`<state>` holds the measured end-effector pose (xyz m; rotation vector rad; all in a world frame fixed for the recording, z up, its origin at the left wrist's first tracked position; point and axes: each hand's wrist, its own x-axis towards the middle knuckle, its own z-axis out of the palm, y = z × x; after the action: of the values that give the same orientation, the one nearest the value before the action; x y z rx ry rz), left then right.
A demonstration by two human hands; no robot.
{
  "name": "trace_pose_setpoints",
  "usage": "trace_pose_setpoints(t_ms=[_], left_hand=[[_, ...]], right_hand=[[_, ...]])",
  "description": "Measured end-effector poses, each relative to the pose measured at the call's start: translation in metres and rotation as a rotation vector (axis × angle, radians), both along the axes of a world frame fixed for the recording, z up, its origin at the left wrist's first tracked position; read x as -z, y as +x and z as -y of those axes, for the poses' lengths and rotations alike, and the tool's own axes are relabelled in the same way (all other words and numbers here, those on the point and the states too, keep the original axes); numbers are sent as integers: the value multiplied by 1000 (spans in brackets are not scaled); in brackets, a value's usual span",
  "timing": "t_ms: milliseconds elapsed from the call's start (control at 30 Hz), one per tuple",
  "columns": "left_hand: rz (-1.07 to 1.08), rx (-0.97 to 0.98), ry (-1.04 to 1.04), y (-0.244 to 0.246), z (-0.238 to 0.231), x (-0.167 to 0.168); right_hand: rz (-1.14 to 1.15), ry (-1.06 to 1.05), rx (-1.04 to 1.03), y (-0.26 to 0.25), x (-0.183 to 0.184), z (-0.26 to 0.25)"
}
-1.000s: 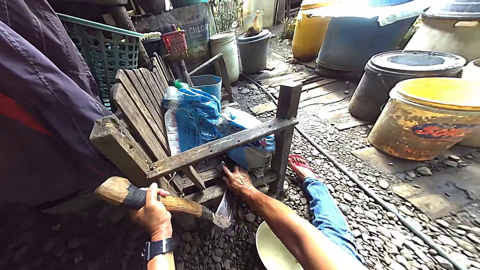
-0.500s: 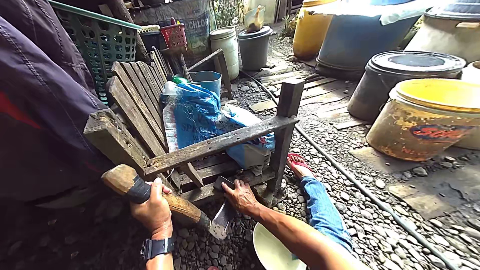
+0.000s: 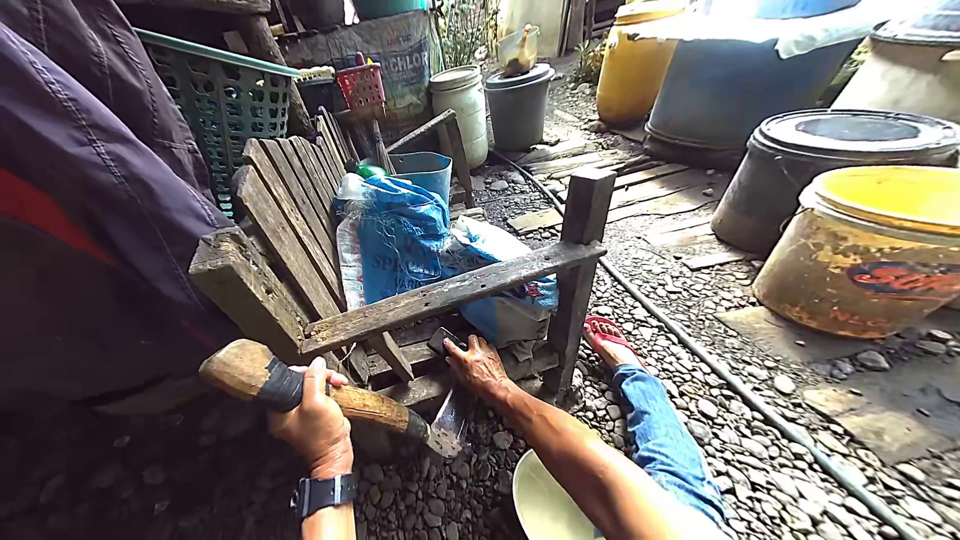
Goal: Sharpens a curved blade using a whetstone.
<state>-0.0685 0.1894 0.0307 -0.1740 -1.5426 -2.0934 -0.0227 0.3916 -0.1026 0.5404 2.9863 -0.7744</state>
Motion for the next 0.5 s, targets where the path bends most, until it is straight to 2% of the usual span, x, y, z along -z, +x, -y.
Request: trace_pose_setpoints(t_ms=[200,367,433,500], left_hand=[[-6,-49,-97,-4,6,13],[0,-80,-120,-7,7,15],[4,-62,-117,-5,8,15],[-2,-37,-119,0,9,15]], right_hand=[[-71,8,48,4,16,13],[-339,131,-137,54,48,41],[-269,55,-80,38,35,29],[-107,-51,65,8,14,14]])
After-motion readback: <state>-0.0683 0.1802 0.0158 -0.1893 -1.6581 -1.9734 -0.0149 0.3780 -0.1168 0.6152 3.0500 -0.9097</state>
